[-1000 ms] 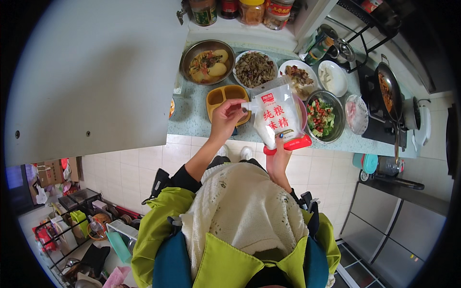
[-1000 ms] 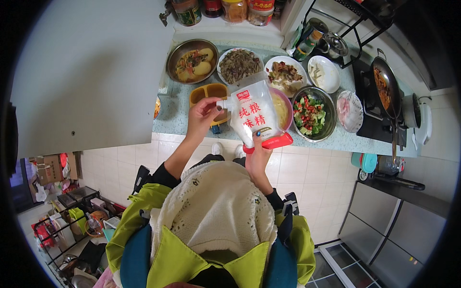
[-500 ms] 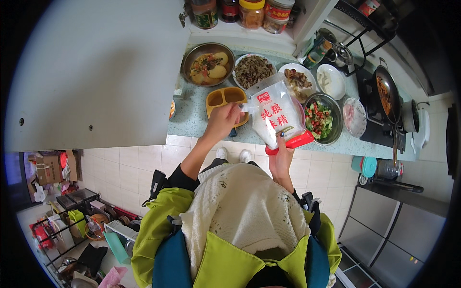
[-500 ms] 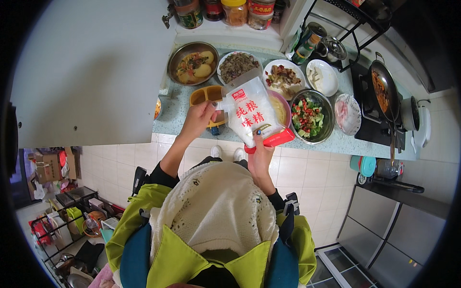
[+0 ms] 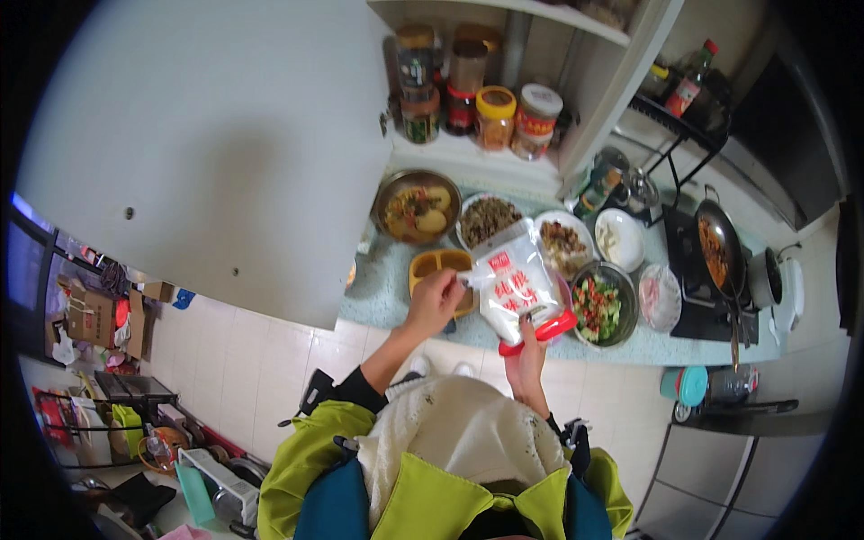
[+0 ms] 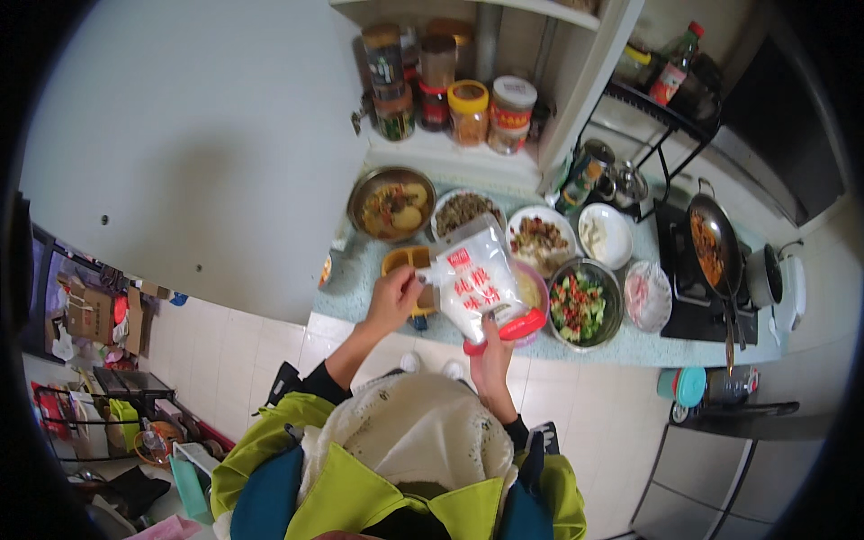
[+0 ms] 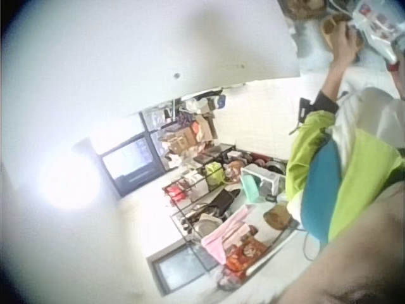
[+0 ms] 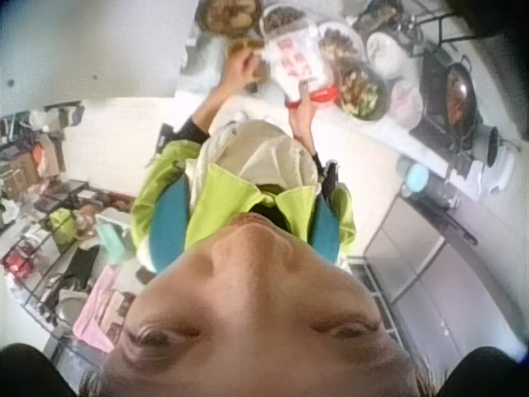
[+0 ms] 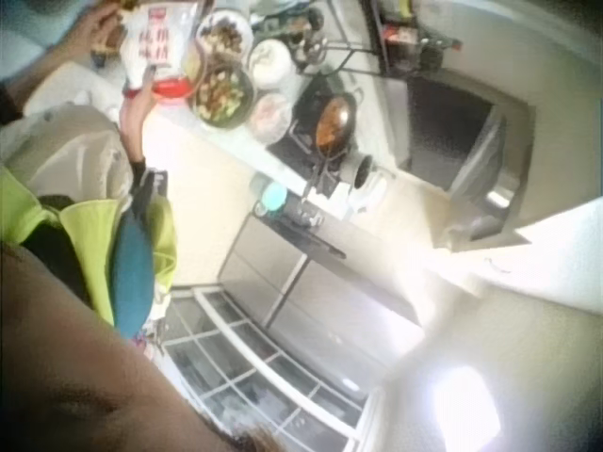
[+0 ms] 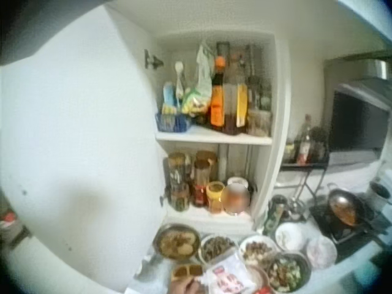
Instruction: The person chops red chili peppers on a cutting board using a cleaver, then transfers the chopped pieces into a bowl. They add salt and other seasonings from containers, mix the contents, and place the bowl into the refrigerator. The person also washes the cleaver and chopsticks at the sink.
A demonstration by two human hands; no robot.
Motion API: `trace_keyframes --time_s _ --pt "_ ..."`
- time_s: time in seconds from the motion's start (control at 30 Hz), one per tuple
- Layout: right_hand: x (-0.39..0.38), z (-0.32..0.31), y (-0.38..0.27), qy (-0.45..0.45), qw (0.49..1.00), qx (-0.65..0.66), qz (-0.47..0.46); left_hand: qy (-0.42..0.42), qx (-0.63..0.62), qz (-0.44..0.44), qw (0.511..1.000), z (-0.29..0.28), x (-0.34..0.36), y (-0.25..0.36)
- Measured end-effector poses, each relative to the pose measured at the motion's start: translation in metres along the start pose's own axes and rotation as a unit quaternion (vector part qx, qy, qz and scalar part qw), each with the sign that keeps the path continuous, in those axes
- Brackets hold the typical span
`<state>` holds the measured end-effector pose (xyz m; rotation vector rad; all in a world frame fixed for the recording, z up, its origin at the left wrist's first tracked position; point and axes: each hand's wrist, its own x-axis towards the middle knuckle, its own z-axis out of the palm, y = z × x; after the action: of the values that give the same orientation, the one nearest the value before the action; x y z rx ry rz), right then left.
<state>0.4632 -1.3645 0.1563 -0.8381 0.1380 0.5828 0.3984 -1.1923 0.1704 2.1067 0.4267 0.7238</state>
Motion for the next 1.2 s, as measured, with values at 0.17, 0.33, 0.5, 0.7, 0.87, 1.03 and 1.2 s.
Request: trace_keyframes --time_s 0.17,0.33,0.5,0.7,0.87,1.03,1.2 --pt "0.011 0.003 -0.006 -0.162 0.967 0.094 0.173 0.072 0.04 0.186 0.979 -0.028 0.012 0.01" --pt "0.024 -0.001 -0.018 -0.323 0.941 -0.033 0.098 0.168 -0.023 0.163 0.972 -0.058 0.021 0.036" --pt "0.045 0.078 -0.039 -0.243 0.955 -0.146 -0.088 0.233 -0.162 0.101 0.953 -0.082 0.032 0.047" --pt "0.093 0.313 -0.104 -0.36 0.861 -0.034 -0.358 0.183 -0.229 0.018 0.956 -0.075 -0.03 0.025" --pt "0.131 0.488 -0.111 -0.302 0.797 -0.167 -0.496 0.154 -0.178 -0.098 0.967 -0.072 -0.072 0.003" --pt "0.164 0.551 -0.096 -0.148 0.731 -0.36 -0.56 0.171 -0.19 -0.133 0.958 -0.08 -0.083 -0.008" --pt "0.186 0.55 -0.112 -0.266 0.725 -0.331 -0.543 0.141 -0.162 -0.167 0.962 -0.084 -0.085 -0.017"
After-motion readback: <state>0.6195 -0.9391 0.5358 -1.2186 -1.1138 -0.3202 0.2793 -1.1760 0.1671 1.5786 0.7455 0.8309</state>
